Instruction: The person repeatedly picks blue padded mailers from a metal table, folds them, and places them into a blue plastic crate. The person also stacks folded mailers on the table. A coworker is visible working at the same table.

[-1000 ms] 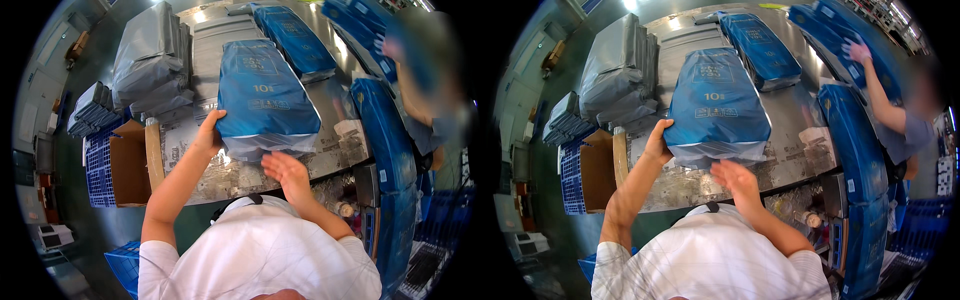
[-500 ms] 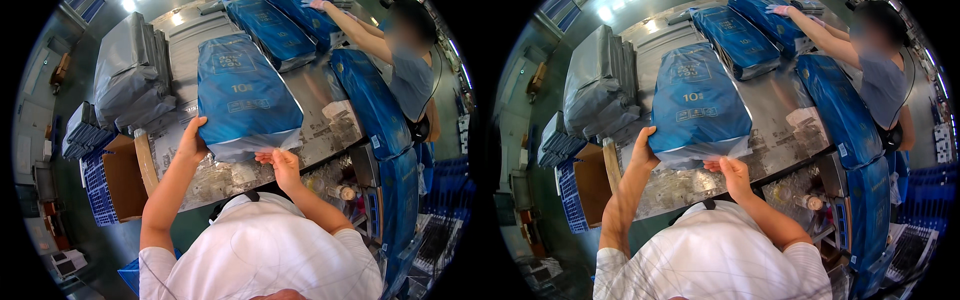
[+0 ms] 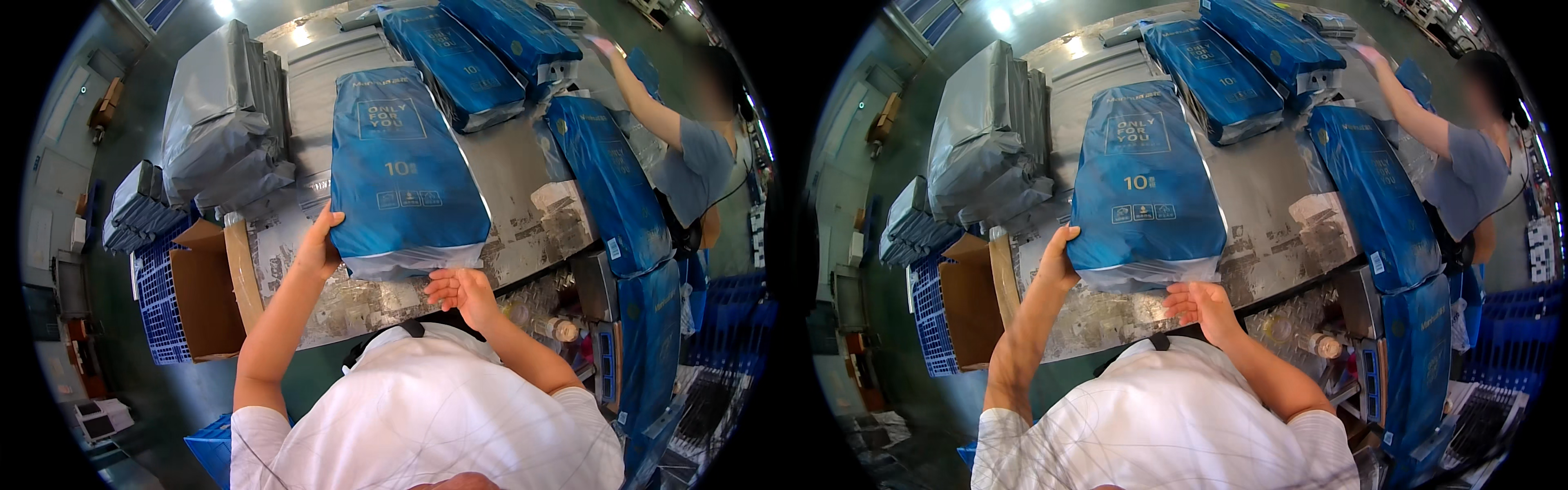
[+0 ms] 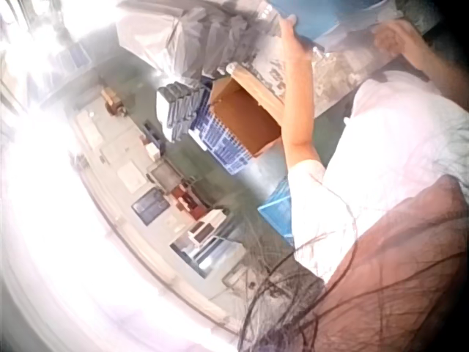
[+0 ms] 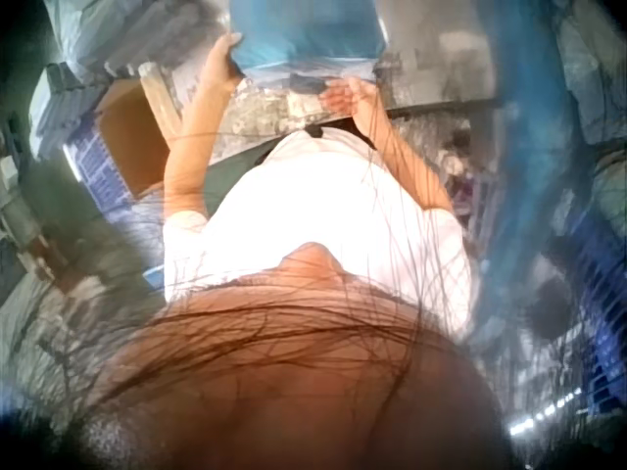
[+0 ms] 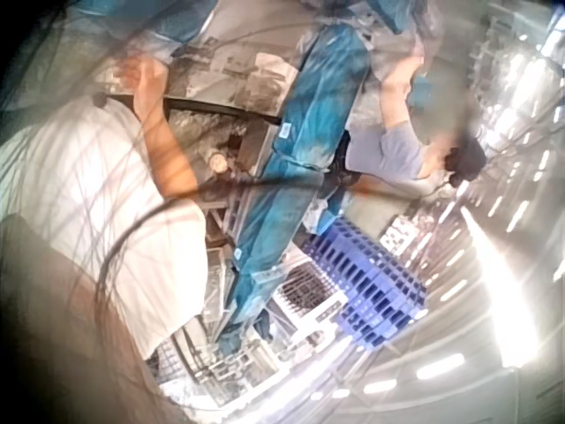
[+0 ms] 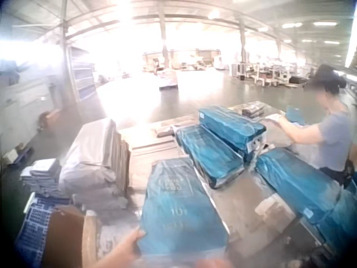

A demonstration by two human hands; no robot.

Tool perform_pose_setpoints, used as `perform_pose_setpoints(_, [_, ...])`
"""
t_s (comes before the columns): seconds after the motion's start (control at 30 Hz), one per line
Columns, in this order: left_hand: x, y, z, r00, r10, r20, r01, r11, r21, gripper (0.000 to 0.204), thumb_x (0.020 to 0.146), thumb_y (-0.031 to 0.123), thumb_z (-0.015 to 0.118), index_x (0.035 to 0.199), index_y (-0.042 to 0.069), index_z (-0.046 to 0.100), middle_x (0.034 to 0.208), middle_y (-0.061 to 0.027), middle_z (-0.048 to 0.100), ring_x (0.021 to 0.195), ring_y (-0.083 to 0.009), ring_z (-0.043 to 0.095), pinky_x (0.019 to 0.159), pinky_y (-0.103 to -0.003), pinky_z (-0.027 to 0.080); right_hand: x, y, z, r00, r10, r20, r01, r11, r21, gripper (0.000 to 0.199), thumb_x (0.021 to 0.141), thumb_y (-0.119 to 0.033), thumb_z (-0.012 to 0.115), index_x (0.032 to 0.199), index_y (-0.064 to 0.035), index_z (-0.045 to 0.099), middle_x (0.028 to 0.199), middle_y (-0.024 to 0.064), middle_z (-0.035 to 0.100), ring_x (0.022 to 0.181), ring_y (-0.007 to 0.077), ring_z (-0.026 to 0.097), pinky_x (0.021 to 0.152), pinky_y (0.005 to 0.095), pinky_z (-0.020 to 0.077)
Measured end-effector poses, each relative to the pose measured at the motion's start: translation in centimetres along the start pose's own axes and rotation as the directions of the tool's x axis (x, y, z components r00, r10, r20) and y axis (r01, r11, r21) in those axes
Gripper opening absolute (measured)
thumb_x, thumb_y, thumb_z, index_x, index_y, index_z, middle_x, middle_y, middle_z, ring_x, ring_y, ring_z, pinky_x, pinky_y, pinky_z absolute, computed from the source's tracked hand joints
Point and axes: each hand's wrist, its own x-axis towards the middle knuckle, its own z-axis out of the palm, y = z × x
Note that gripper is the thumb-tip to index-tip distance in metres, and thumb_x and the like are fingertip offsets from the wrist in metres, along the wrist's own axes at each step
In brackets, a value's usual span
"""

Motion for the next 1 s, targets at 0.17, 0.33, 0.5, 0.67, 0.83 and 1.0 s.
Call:
perform_pose_setpoints(0.17, [0.2, -0.5, 1.1, 0.999, 0.041, -0.008, -0.041, 0.999, 0.026, 0.07, 0.075, 0.025, 0.058, 0.136, 0.008, 0.028, 0.126, -0.0116, 0.045, 0.112, -0.026, 0.047, 0.095, -0.039, 0.039, 1.1, 0.9, 0.7, 0.976, -0.117, -0.186, 0.118, 0.993, -0.007, 0.036, 0.091, -0.029, 0.049, 0.085, 0.0043, 0.061, 0.074, 0.0111, 0.063, 0.057, 0.0115, 0.055, 0.048, 0.0202, 0.0398])
perform_pose_setpoints(0.33, [0.2, -0.1, 2.3, 0.999, 0.047, -0.016, -0.045, 0.994, 0.099, 0.079, 0.07, 0.02, 0.059, 0.139, 0.005, 0.021, 0.126, -0.0147, 0.044, 0.111, -0.0268, 0.047, 0.094, -0.037, 0.04, -0.9, 1.6, -1.0, 0.989, -0.062, -0.134, 0.044, 0.991, -0.13, 0.033, 0.091, -0.024, 0.05, 0.07, 0.0, 0.061, 0.063, 0.0061, 0.059, 0.052, 0.0083, 0.048, 0.047, 0.0203, 0.0373])
perform_pose_setpoints(0.5, [0.1, -2.4, 2.8, 0.996, 0.072, -0.053, -0.054, 0.959, 0.279, 0.086, 0.068, 0.012, 0.058, 0.141, 0.004, 0.013, 0.129, -0.0181, 0.041, 0.111, -0.0256, 0.047, 0.091, -0.035, 0.041, -1.7, 2.4, -7.7, 0.819, 0.567, -0.085, -0.558, 0.754, -0.347, 0.035, 0.09, -0.028, 0.048, 0.071, -0.0011, 0.062, 0.062, 0.0073, 0.06, 0.055, 0.0133, 0.054, 0.05, 0.0221, 0.0421])
perform_pose_setpoints(0.67, [-1.8, -2.0, 2.8, 0.989, 0.148, -0.025, -0.141, 0.97, 0.197, 0.082, 0.07, 0.006, 0.054, 0.142, 0.004, 0.013, 0.132, -0.0182, 0.037, 0.112, -0.0233, 0.046, 0.091, -0.033, 0.041, 3.2, 0.4, -14.3, 0.965, 0.25, -0.076, -0.231, 0.953, 0.197, 0.056, 0.091, -0.051, 0.035, 0.113, -0.0027, 0.052, 0.109, 0.0103, 0.058, 0.093, 0.0203, 0.057, 0.077, 0.0312, 0.0472])
perform_pose_setpoints(0.83, [-6.0, -3.1, 2.8, 0.916, 0.356, 0.183, -0.326, 0.4, 0.856, 0.089, 0.065, 0.024, 0.067, 0.139, 0.004, 0.023, 0.136, -0.0188, 0.031, 0.125, -0.0294, 0.032, 0.103, -0.04, 0.025, 8.5, 2.8, -9.0, 0.931, 0.302, 0.206, -0.357, 0.87, 0.339, 0.047, 0.089, -0.034, 0.05, 0.124, -0.0023, 0.043, 0.121, 0.0128, 0.051, 0.108, 0.0276, 0.051, 0.093, 0.0427, 0.0413])
perform_pose_setpoints(1.0, [-17.2, -1.0, 2.7, 0.902, 0.412, 0.131, -0.221, 0.179, 0.959, 0.096, 0.055, 0.035, 0.062, 0.14, 0.011, 0.023, 0.133, -0.0319, 0.025, 0.116, -0.0471, 0.033, 0.097, -0.047, 0.027, 5.4, 8.3, -3.1, 0.943, 0.094, 0.32, -0.162, 0.968, 0.192, 0.055, 0.08, -0.02, 0.063, 0.125, 0.0002, 0.038, 0.118, 0.0126, 0.049, 0.105, 0.0283, 0.051, 0.091, 0.0429, 0.044])
